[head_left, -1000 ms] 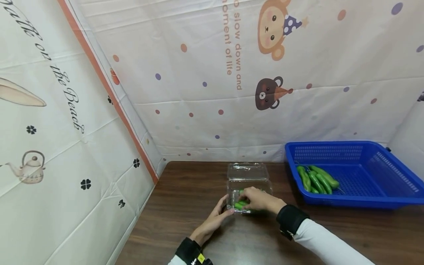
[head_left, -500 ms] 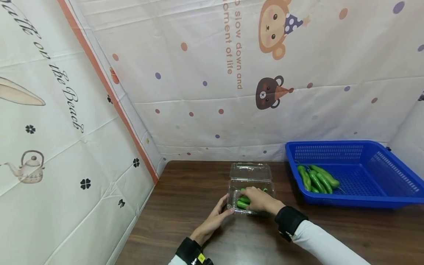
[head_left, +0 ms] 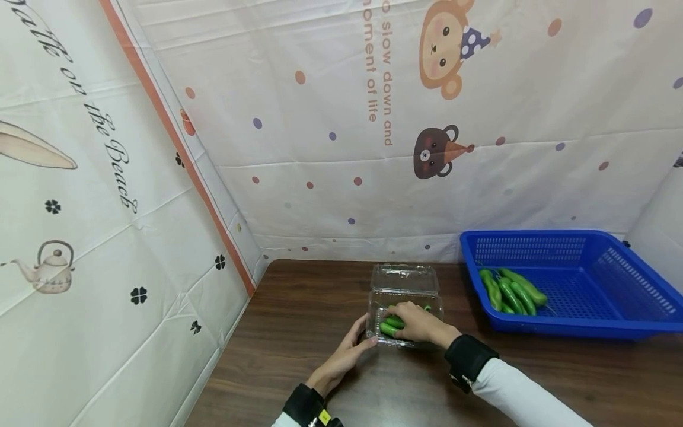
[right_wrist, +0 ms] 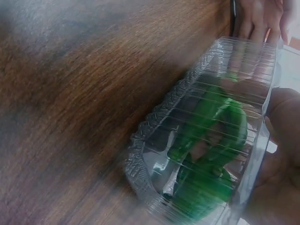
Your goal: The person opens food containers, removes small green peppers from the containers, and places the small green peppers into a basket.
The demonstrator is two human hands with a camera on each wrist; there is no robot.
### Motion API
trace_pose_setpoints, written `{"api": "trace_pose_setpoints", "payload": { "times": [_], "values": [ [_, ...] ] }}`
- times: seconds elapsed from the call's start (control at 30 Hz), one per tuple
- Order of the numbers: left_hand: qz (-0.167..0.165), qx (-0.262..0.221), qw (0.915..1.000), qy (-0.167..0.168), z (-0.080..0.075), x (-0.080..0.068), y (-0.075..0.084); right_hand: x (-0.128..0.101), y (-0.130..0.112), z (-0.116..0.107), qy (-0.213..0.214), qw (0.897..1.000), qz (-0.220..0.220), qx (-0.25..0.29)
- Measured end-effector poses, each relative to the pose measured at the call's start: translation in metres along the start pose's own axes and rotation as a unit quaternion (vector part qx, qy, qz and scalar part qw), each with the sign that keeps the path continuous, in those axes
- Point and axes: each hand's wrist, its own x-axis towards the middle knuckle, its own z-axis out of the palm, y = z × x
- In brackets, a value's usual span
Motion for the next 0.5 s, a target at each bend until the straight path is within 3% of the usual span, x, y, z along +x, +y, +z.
{"api": "trace_pose_setpoints", "payload": {
  "times": [0.27, 0.5],
  "values": [
    [0.001, 0.000, 1.0000, 0.003, 0.001, 0.001, -0.001, 0.000, 0.002, -0.007, 0.019, 0.999, -0.012, 0.024],
    [0.001, 0.007, 1.0000, 0.004, 0.000, 0.001, -0.001, 0.002, 0.000, -0.029, 0.053, 0.998, -0.025, 0.016]
  ]
}}
